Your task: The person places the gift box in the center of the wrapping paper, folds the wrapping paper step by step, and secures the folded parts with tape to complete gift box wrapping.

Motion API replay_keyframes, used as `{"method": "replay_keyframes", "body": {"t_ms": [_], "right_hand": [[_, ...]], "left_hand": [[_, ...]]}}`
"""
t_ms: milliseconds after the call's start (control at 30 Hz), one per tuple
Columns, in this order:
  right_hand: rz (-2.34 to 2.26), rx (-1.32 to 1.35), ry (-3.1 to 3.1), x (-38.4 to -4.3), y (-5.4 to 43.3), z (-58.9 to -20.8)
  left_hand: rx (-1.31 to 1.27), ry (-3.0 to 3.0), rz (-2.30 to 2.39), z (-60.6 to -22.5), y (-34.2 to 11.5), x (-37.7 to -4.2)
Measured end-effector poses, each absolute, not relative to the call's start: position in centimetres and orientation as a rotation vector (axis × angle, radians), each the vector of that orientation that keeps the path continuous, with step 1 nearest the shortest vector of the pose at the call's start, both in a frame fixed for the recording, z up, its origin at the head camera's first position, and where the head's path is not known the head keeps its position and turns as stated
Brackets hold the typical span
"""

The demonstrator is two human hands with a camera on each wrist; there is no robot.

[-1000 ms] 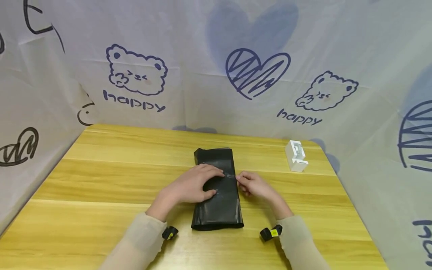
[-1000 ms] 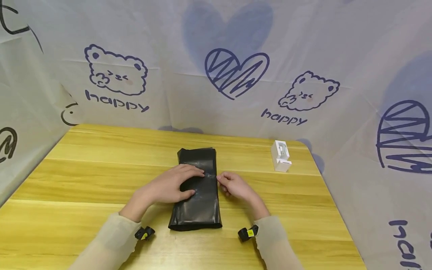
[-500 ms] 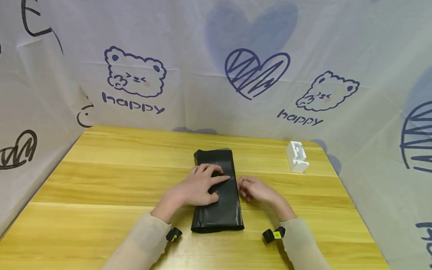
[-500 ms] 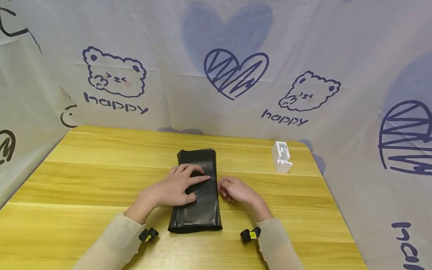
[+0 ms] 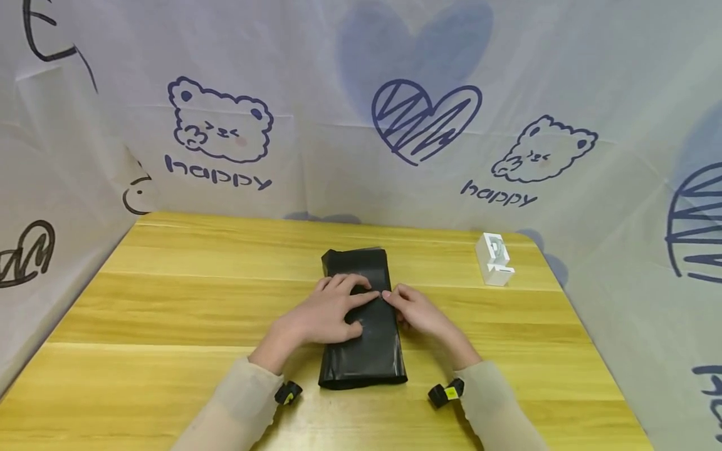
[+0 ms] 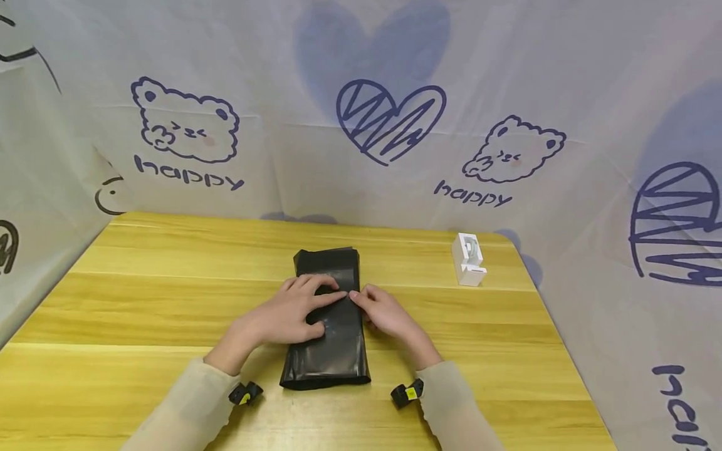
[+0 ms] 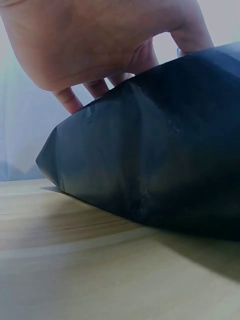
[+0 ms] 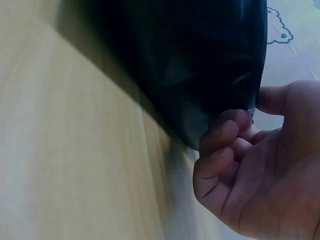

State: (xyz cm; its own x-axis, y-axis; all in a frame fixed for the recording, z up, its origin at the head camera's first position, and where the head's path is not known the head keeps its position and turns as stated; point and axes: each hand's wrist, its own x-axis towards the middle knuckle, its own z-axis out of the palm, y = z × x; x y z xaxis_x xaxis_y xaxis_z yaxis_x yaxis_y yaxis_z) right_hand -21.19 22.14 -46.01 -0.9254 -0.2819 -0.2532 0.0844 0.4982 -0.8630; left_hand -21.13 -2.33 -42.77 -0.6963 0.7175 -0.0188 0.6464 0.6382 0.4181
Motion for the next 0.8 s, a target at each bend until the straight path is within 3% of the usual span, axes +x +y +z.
{"method": "replay_keyframes", "body": {"t_ms": [800], "right_hand": [[-1.420,-0.241,2.277,-21.50,22.74,-46.07]], "left_hand": [[1.116,2.663,0.591,-42.26,-2.47,-20.93]]}}
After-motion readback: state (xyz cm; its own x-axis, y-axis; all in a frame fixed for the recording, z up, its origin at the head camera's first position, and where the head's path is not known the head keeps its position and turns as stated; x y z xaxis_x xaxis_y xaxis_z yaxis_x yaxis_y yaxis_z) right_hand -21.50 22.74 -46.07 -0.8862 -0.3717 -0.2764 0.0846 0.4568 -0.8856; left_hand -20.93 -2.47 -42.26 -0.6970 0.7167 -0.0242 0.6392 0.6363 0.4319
